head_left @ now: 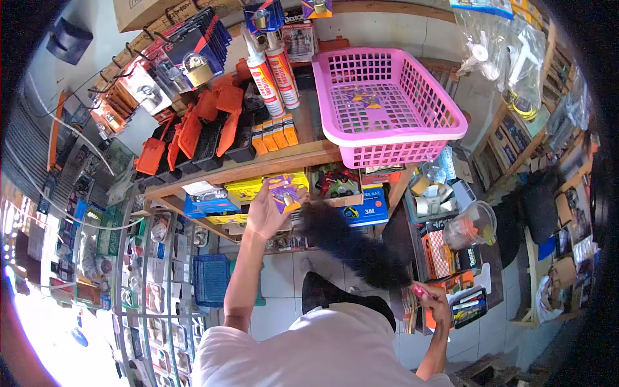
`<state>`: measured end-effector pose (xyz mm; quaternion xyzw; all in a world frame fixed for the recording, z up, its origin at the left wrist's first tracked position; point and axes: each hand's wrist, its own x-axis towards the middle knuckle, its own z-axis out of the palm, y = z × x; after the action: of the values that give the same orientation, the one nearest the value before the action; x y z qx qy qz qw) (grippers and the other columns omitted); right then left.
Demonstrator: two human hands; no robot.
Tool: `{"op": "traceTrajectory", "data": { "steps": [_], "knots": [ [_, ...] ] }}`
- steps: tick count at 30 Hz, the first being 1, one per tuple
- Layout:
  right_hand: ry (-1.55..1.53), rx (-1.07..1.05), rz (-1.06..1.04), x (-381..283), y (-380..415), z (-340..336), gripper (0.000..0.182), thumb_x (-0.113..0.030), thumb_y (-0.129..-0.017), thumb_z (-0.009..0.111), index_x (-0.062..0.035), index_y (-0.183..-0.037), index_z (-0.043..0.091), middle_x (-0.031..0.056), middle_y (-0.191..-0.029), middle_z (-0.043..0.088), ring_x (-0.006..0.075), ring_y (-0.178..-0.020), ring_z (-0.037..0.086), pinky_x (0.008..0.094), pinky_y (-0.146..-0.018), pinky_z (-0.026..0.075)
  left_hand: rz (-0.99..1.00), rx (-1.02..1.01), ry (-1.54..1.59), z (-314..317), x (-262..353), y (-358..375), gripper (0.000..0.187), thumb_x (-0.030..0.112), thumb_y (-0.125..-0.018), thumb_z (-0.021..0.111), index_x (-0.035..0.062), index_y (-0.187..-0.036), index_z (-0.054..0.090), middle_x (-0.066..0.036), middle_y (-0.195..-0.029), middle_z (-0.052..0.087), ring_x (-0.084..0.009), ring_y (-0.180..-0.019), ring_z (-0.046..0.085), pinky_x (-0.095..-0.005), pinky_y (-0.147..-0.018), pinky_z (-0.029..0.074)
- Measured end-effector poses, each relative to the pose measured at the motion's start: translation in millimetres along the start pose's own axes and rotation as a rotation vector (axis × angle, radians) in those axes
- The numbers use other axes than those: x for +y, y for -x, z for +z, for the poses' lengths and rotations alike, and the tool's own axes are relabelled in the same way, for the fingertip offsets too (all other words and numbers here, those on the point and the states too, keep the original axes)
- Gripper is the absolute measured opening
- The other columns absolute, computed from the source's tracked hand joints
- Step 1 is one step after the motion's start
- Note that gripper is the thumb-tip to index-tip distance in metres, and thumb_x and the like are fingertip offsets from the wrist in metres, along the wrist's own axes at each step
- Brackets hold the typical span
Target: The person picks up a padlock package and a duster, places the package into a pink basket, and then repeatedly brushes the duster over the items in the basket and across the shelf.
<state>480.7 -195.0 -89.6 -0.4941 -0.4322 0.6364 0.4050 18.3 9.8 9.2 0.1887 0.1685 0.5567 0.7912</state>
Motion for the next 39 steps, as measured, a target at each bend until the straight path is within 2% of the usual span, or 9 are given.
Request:
{"op": "traceTrajectory", "data": {
  "steps": [5, 6, 8, 11, 15, 27, 33, 36, 39],
  "knots": [
    [-0.105, 0.088, -0.076, 13.9, 8.6, 30.1, 0.051, -0.031, -0.088, 0.066, 0.0029, -0.126, 0.06, 0.0074, -0.106, 0.068, 0.0049, -0.069, 0.053, 0.0198, -0.065, 0.044, 0.269, -0.25, 0.077, -7.8, -21.7, -4.9, 0.048, 0.037, -0.105, 0.03, 0.0035, -0.136, 0.043, -0.014, -0.133, 0.053, -0.0345, -0.128, 0.045, -0.0485, -0.109, 0.035],
    [-0.045, 0.046, -0.116, 12.6, 5.1, 42.3, 0.051, -0.031, -0.089, 0.065, 0.0034, -0.126, 0.059, 0.0084, -0.108, 0.068, 0.0079, -0.079, 0.057, 0.0224, -0.072, 0.046, 0.324, 0.112, -0.095, 41.3, -33.1, 4.2, 0.051, 0.04, -0.103, 0.033, 0.0044, -0.138, 0.042, -0.013, -0.131, 0.055, -0.0291, -0.128, 0.046, -0.0455, -0.107, 0.037],
    [0.016, 0.007, -0.157, 24.3, -3.3, 63.5, 0.05, -0.031, -0.09, 0.065, 0.0038, -0.125, 0.059, 0.0094, -0.11, 0.068, 0.0108, -0.089, 0.061, 0.0249, -0.08, 0.048, 0.249, -0.025, -0.13, 27.2, -39.1, 5.2, 0.059, 0.048, -0.1, 0.036, 0.006, -0.141, 0.04, -0.011, -0.128, 0.057, -0.0323, -0.129, 0.045, -0.0473, -0.108, 0.037],
    [0.111, 0.113, -0.316, 47.4, -7.9, 84.3, 0.053, -0.04, -0.09, 0.064, 0.0017, -0.123, 0.062, -0.0022, -0.074, 0.057, 0.0037, -0.055, 0.041, 0.0203, -0.05, 0.03, 0.314, -0.014, -0.115, 31.1, -39.0, 5.2, 0.063, 0.053, -0.099, 0.036, 0.0083, -0.142, 0.038, -0.011, -0.125, 0.058, -0.0342, -0.129, 0.044, -0.0504, -0.107, 0.037],
    [0.117, 0.076, -0.118, 38.5, 3.8, 87.8, 0.053, -0.04, -0.091, 0.062, 0.0039, -0.122, 0.061, -0.0039, -0.076, 0.057, 0.0046, -0.066, 0.046, 0.0224, -0.058, 0.036, 0.421, 0.07, -0.204, 43.2, -41.0, 7.7, 0.067, 0.057, -0.097, 0.034, 0.0102, -0.144, 0.035, -0.011, -0.123, 0.057, -0.0346, -0.129, 0.044, -0.0529, -0.107, 0.037],
    [-0.089, -0.042, -0.044, 58.9, 3.0, 90.5, 0.056, -0.038, -0.092, 0.062, 0.004, -0.128, 0.056, -0.006, -0.069, 0.045, 0.0039, -0.058, 0.037, 0.0214, -0.053, 0.027, 0.453, 0.043, -0.293, 71.2, -43.3, 15.3, 0.071, 0.059, -0.095, 0.037, 0.0062, -0.142, 0.032, -0.014, -0.127, 0.051, -0.0342, -0.128, 0.046, -0.05, -0.109, 0.035],
    [-0.094, 0.006, 0.003, 54.7, 3.3, 85.9, 0.055, -0.037, -0.09, 0.065, 0.0044, -0.126, 0.058, 0.004, -0.099, 0.066, 0.0074, -0.077, 0.053, 0.0223, -0.071, 0.042, 0.48, 0.005, -0.362, 68.5, -41.9, 12.5, 0.073, 0.058, -0.096, 0.033, 0.0051, -0.146, 0.027, -0.011, -0.124, 0.051, -0.0371, -0.128, 0.045, -0.0518, -0.113, 0.029],
    [-0.005, -0.005, -0.129, 60.8, -2.1, 88.1, 0.055, -0.036, -0.092, 0.061, 0.0049, -0.128, 0.056, -0.0052, -0.066, 0.043, 0.0041, -0.055, 0.035, 0.0216, -0.052, 0.026, 0.467, 0.054, -0.357, 67.2, -40.2, 10.2, 0.074, 0.058, -0.096, 0.031, 0.0053, -0.147, 0.025, -0.012, -0.124, 0.051, -0.0377, -0.129, 0.044, -0.0523, -0.113, 0.029],
    [-0.024, 0.03, -0.161, 59.2, -3.0, 87.0, 0.054, -0.036, -0.092, 0.061, 0.0046, -0.128, 0.057, -0.0043, -0.066, 0.044, 0.0044, -0.055, 0.036, 0.0217, -0.052, 0.027, 0.44, -0.003, -0.33, 65.8, -41.2, 10.9, 0.071, 0.057, -0.098, 0.029, 0.0052, -0.147, 0.026, -0.013, -0.124, 0.05, -0.0363, -0.129, 0.044, -0.0511, -0.114, 0.028]
  ]
}}
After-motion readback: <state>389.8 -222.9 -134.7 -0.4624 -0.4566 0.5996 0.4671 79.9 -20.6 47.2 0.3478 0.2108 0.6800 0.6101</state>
